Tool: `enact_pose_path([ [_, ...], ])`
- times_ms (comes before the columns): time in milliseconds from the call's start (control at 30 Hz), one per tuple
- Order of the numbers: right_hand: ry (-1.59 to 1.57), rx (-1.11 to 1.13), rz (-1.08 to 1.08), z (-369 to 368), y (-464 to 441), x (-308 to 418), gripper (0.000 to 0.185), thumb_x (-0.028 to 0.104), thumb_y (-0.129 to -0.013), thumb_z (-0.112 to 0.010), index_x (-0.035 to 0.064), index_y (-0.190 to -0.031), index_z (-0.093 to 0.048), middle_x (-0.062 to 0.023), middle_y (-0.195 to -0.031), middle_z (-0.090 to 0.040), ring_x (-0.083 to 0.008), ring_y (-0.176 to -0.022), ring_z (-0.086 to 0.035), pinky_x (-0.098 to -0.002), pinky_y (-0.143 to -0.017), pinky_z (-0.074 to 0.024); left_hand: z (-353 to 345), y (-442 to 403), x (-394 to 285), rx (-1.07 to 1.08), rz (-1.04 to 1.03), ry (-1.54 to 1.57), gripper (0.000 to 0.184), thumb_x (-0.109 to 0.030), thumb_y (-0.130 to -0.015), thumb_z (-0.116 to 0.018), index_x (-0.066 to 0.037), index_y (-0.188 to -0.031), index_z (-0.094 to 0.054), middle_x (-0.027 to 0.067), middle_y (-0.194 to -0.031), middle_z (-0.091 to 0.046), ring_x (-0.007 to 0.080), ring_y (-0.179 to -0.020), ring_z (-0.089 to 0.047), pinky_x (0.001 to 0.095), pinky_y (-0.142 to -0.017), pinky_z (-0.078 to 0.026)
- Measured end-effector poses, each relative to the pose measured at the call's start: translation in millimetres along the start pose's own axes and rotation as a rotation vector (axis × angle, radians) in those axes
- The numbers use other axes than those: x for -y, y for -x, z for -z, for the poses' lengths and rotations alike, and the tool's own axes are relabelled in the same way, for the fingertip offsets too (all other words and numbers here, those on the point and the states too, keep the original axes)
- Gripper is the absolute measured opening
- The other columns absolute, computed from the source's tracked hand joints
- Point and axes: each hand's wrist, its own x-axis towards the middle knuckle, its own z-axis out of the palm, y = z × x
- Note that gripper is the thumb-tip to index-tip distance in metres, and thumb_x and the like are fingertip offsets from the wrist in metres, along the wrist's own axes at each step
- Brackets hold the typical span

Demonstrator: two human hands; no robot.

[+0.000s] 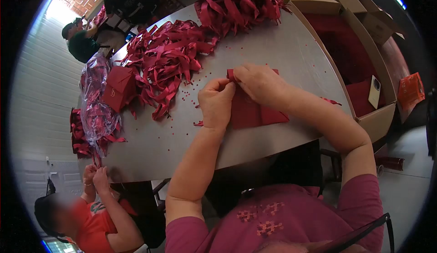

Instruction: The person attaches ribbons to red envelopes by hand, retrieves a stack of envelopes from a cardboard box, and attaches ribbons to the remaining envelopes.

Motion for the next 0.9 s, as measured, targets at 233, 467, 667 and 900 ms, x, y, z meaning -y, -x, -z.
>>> enact_pose_path([
  [233,-0.177,-0.155,-0.026,-12.7,-4.0,-13.6,0.011,0.008,-0.085,-0.059,-0.0004,-0.091,-0.057,-0.0182,-0.085,-0.061,-0.0365,-0.078,-0.059,-0.0420,-0.070,-0.0491,-1.9,2.7,-14.8,0.079,0.033,0.129,0.015,-0.006,-0.090,-0.058,0.000,-0.101,-0.066,0.0040,-0.086,-0.067,0.0078,-0.070,-0.060,0.0226,-0.060,-0.049],
  [467,-1.006,0.113,-0.470,1.4,-1.1,-31.2,0.008,0.011,-0.090,-0.062,0.0030,-0.089,-0.063,0.0030,-0.077,-0.059,-0.0035,-0.068,-0.053,-0.0202,-0.061,-0.0458,0.5,-4.2,-8.7,0.284,0.126,0.162,0.023,-0.003,-0.091,-0.054,-0.002,-0.113,-0.061,0.0046,-0.087,-0.066,0.0095,-0.070,-0.062,0.0218,-0.058,-0.050],
  [667,-0.927,0.193,-0.467,7.1,-0.7,-29.8,0.013,0.010,-0.087,-0.066,0.0035,-0.098,-0.067,0.0022,-0.077,-0.060,-0.0057,-0.065,-0.054,-0.0200,-0.060,-0.0463,-1.7,1.8,-21.6,0.340,0.146,-0.110,0.021,-0.004,-0.092,-0.054,0.000,-0.110,-0.064,0.0016,-0.082,-0.065,0.0071,-0.067,-0.061,0.0210,-0.054,-0.047],
  [900,-0.570,0.141,-0.273,27.9,15.1,-35.8,0.038,0.013,-0.076,-0.077,0.0028,-0.110,-0.064,-0.0033,-0.084,-0.063,-0.0099,-0.074,-0.057,-0.0266,-0.066,-0.0477,11.0,-10.9,-8.3,0.309,-0.196,-0.454,0.013,-0.005,-0.092,-0.053,0.000,-0.097,-0.064,0.0056,-0.069,-0.060,0.0085,-0.060,-0.052,0.0259,-0.054,-0.043],
])
